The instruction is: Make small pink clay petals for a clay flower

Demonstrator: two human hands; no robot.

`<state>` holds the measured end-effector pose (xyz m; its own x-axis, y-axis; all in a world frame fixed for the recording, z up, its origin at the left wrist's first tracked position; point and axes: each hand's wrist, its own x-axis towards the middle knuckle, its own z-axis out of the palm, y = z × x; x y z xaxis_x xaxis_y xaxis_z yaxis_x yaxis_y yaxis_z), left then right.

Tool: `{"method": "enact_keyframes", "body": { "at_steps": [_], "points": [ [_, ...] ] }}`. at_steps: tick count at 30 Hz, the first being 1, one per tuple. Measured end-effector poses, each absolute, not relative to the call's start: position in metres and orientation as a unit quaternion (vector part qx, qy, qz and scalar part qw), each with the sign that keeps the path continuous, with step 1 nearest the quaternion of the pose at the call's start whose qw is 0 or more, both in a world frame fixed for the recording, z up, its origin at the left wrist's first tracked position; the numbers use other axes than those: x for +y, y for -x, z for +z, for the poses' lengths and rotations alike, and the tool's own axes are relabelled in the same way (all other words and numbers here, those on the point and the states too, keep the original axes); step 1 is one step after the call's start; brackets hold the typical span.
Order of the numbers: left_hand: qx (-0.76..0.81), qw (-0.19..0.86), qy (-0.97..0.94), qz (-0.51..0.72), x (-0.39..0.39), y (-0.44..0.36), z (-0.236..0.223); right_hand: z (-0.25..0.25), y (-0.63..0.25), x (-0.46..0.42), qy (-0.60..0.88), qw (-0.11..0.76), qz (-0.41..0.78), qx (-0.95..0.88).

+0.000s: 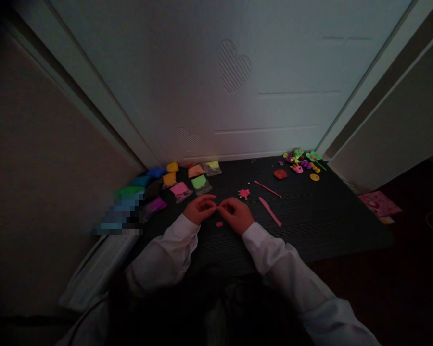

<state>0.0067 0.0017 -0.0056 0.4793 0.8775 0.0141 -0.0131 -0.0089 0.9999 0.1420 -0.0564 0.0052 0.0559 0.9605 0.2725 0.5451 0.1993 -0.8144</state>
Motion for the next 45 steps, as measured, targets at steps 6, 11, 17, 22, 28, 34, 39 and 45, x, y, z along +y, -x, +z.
{"method": "enact_keyframes", "body": {
  "at_steps": [6, 11, 17, 22, 28, 34, 39, 45],
  "points": [
    [0.346, 0.617, -0.610, 0.357, 0.0000, -0.0063, -0.0004, 0.0061, -0.1419, -0.0572, 0.584, 0.427, 0.250, -0.643],
    [0.346, 0.613, -0.611, 0.362, -0.0010, -0.0067, 0.0011, 0.0049, -0.1416, -0.0569, 0.578, 0.428, 0.247, -0.650],
    [0.335, 0.620, -0.606, 0.368, 0.0002, -0.0052, 0.0028, 0.0026, -0.1427, -0.0545, 0.586, 0.438, 0.257, -0.632],
    [0.330, 0.633, -0.603, 0.357, -0.0005, -0.0061, 0.0000, 0.0019, -0.1434, -0.0536, 0.585, 0.450, 0.291, -0.609],
    [0.339, 0.628, -0.596, 0.369, -0.0013, -0.0083, -0.0036, 0.0017, -0.1427, -0.0542, 0.583, 0.445, 0.308, -0.606],
    [0.329, 0.628, -0.605, 0.361, -0.0009, -0.0071, -0.0017, 0.0006, -0.1435, -0.0537, 0.579, 0.449, 0.315, -0.604],
    [0.315, 0.624, -0.610, 0.373, -0.0009, -0.0074, -0.0050, 0.0005, -0.1437, -0.0528, 0.574, 0.457, 0.342, -0.588],
    [0.333, 0.613, -0.612, 0.374, -0.0009, -0.0085, -0.0071, -0.0008, -0.1440, -0.0524, 0.576, 0.451, 0.342, -0.590]
  ]
}}
